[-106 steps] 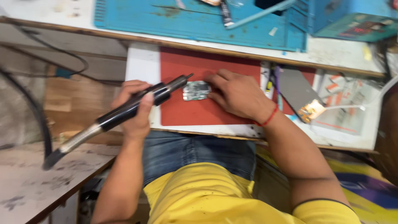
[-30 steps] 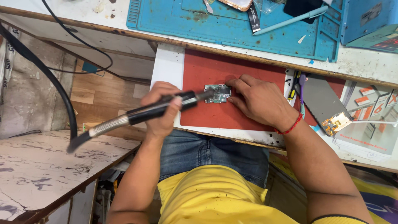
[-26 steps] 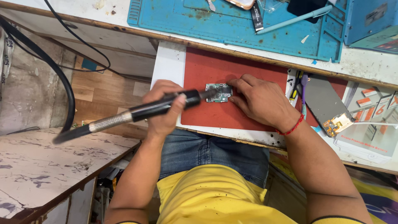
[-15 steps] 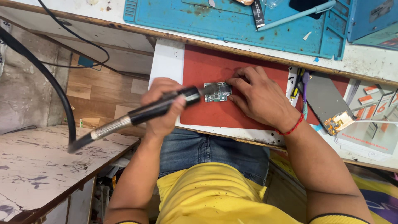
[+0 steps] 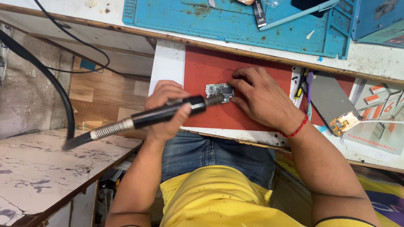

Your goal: The person uses a hot air gun to apply heat to a small circuit board placed on a red mat. They hold the board steady with one hand while directing the hot air with the other. The person repeatedly moves the hot air gun over different areas of the board throughout the clip.

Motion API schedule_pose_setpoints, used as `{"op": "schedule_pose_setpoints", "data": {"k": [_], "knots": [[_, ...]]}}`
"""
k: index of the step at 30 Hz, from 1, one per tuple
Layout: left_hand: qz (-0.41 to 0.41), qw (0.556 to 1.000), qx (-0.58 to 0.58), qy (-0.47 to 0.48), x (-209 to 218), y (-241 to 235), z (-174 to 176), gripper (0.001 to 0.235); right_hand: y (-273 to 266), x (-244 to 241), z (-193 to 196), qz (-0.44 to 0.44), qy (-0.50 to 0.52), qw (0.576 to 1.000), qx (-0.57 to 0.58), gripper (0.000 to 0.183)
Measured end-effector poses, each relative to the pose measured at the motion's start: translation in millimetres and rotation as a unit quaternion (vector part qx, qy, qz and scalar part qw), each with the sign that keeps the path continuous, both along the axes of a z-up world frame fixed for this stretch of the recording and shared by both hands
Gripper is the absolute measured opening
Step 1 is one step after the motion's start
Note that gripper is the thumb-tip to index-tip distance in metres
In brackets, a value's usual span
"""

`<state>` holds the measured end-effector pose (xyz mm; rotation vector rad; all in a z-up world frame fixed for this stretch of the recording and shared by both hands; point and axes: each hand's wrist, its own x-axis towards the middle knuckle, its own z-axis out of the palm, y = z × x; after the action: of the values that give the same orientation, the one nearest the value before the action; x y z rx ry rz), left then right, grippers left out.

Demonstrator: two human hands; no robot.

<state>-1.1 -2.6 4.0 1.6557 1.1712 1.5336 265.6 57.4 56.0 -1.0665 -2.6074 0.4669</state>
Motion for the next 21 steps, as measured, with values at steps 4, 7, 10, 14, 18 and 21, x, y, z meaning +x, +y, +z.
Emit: {"op": "schedule_pose_setpoints", "data": {"k": [4, 7, 10, 14, 18, 21], "knots": [[0.067, 0.997, -0.032, -0.023, 0.2, 0.3, -5.5, 0.024, -0.5, -0.5, 1.6, 0.001, -0.003, 1.000, -0.002, 0.042], [-0.017, 1.000, 0.007, 0.011, -1.6, -0.3, -9.0, 0.025, -1.8, 0.1, 2.1, -0.004, -0.005, 1.000, -0.003, 0.043], [0.062, 0.996, -0.045, -0.042, 2.1, -1.5, -14.7, 0.026, -2.5, -0.8, 2.2, -0.002, -0.012, 1.000, -0.001, 0.042], [0.016, 0.999, -0.019, -0.026, 0.2, 0.2, -13.2, 0.024, -1.9, 0.5, 2.7, -0.004, -0.006, 1.000, 0.000, 0.042], [0.043, 0.997, -0.034, -0.049, 0.1, -2.1, -8.1, 0.025, -1.8, -1.5, 2.9, -0.006, -0.007, 1.000, 0.002, 0.037], [0.014, 1.000, -0.007, -0.001, -1.4, -2.6, -3.1, 0.023, -1.8, -3.4, 2.2, -0.013, -0.011, 1.000, 0.011, 0.036]]}}
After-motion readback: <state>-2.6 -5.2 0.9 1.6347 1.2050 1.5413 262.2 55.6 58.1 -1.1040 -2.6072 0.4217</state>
